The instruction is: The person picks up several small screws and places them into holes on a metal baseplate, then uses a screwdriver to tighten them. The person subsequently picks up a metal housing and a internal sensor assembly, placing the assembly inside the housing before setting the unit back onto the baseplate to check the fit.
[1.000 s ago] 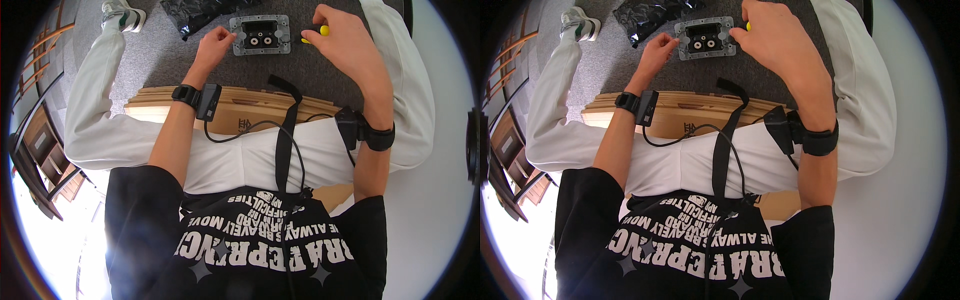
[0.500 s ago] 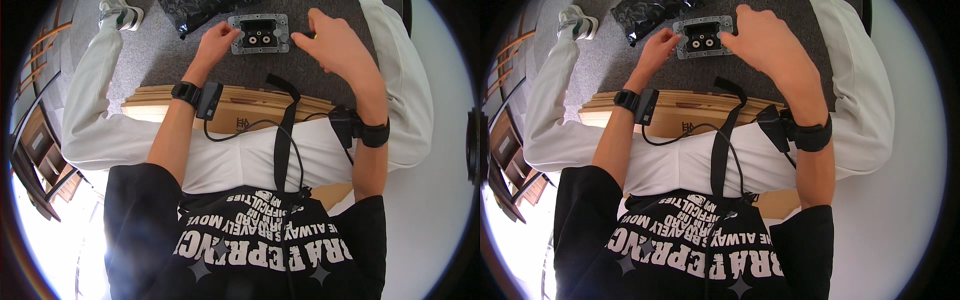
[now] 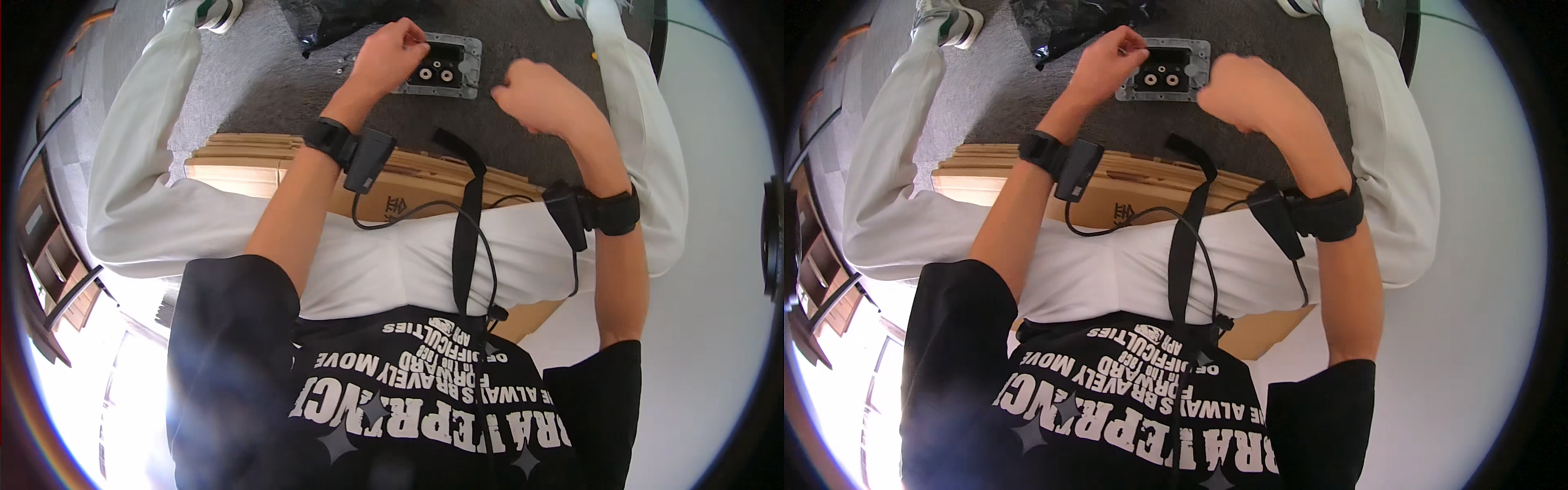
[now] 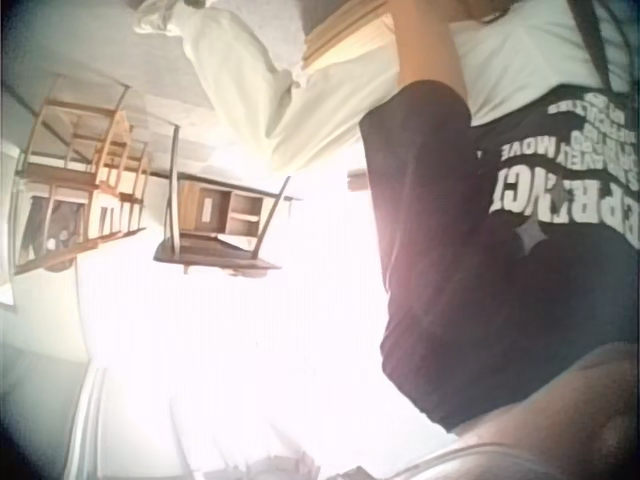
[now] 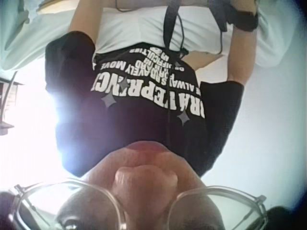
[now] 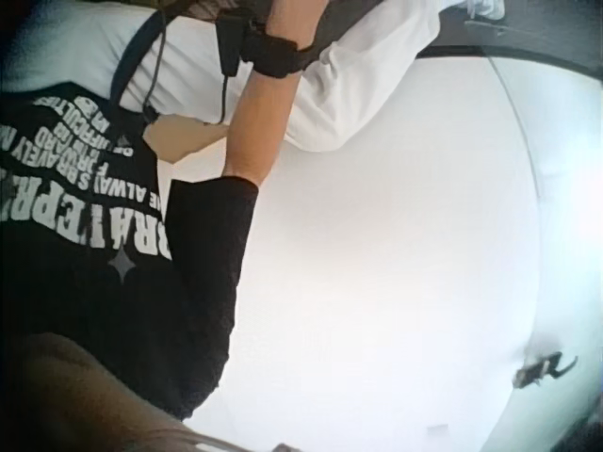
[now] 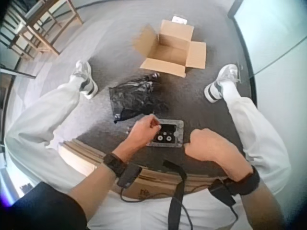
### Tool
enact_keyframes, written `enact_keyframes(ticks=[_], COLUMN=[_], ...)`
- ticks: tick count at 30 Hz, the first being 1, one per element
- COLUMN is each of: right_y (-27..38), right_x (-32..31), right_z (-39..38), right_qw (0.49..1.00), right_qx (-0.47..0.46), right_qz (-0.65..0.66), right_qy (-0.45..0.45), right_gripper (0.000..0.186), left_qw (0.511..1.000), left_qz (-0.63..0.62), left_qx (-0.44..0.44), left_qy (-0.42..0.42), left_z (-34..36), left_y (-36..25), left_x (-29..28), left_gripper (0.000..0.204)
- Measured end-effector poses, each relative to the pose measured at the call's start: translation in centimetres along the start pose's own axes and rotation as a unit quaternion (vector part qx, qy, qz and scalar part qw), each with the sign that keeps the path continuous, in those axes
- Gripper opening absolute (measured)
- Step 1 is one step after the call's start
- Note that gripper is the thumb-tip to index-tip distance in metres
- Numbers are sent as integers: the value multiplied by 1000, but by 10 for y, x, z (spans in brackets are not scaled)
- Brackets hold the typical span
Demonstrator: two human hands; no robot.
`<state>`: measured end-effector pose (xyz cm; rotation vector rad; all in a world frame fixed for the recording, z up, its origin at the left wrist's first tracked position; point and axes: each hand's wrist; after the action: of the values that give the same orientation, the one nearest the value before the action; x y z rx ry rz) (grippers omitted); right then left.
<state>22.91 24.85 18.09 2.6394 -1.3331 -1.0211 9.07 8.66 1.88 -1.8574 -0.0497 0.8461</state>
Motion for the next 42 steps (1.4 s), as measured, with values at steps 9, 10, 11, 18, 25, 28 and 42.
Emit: enact_keyframes(ticks=[9, 10, 11, 18, 25, 28, 42], right_y=[-6, -5, -4, 18, 22, 43, 46], right_x=[-5, -7, -8, -3, 10, 11, 24], right_z=[14, 15, 17, 20, 17, 5, -8], right_qw=[987, 979, 968, 969, 978, 957, 939], right_qx=[139, 160, 181, 207, 45, 2, -62], right_qz=[35, 74, 113, -7, -199, -285, -331], right_qy=[71, 101, 130, 136, 51, 45, -65], right_gripper=[33, 33, 32, 28, 31, 23, 15], left_qw=[993, 989, 982, 963, 961, 960, 954], left_qz=[93, 131, 169, 250, 247, 248, 268], left_qx=[-3, 13, 28, 84, 101, 108, 93], left_qy=[68, 72, 75, 56, 66, 75, 92], left_z=[-10, -14, -17, -19, -16, -14, -19], left_y=[0, 1, 3, 9, 17, 15, 12], left_x=[14, 17, 18, 25, 18, 16, 12], left_gripper=[77, 81, 85, 93, 92, 92, 94])
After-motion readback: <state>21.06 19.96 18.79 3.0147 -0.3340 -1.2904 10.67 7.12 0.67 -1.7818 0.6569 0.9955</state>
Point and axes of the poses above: each hand's wrist, its own z-axis towards the middle knuckle, its own x-axis out of the palm, y = z × x, and after that the axes turned 3 degrees about -x, right-handed
